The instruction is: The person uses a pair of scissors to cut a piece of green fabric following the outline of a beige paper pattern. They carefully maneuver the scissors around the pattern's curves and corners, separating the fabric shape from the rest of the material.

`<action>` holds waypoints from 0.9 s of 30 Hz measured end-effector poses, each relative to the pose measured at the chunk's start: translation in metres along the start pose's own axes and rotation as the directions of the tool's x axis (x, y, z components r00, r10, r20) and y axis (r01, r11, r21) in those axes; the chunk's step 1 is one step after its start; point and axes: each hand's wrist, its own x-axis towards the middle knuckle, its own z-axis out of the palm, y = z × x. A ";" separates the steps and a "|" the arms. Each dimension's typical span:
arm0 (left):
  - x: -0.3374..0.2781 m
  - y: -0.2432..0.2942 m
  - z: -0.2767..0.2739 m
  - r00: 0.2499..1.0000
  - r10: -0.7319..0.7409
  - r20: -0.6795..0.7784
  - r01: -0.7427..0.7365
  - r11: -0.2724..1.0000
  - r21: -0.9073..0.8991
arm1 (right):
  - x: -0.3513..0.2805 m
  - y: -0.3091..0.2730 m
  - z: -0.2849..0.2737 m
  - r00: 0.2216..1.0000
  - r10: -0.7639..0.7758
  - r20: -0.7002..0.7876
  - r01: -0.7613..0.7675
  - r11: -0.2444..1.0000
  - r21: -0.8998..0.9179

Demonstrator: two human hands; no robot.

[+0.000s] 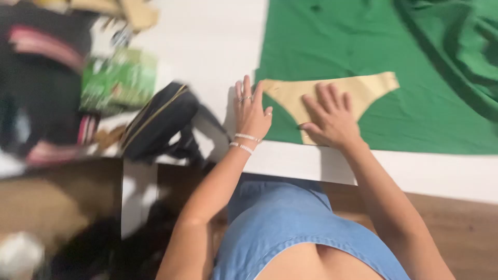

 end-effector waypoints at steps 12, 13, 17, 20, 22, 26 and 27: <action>0.044 0.058 0.022 0.873 0.344 0.347 -0.426 0.883 0.198 | -0.003 0.050 -0.012 0.909 0.408 -0.088 -0.414 0.909 -0.059; 0.047 0.058 0.024 0.871 0.347 0.348 -0.431 0.880 0.199 | 0.000 0.051 -0.016 0.907 0.412 -0.091 -0.417 0.907 -0.057; 0.041 0.052 0.030 0.872 0.355 0.337 -0.439 0.872 0.217 | -0.002 0.043 -0.018 0.879 0.472 -0.062 -0.475 0.878 -0.056; 0.047 0.052 0.027 0.868 0.363 0.337 -0.450 0.863 0.229 | 0.004 0.047 -0.016 0.904 0.404 -0.143 -0.414 0.909 -0.046; 0.044 0.055 0.024 0.858 0.374 0.352 -0.463 0.860 0.215 | 0.001 0.034 -0.029 0.919 0.333 -0.213 -0.354 0.932 -0.073; 0.047 0.057 0.035 0.884 0.391 0.257 -0.454 0.849 0.269 | 0.019 -0.036 -0.204 0.967 -0.182 -0.180 0.249 0.507 0.825; 0.042 0.049 0.042 0.879 0.458 0.134 -0.476 0.823 0.311 | -0.012 -0.073 -0.265 0.692 -0.629 -0.354 0.379 -0.101 0.920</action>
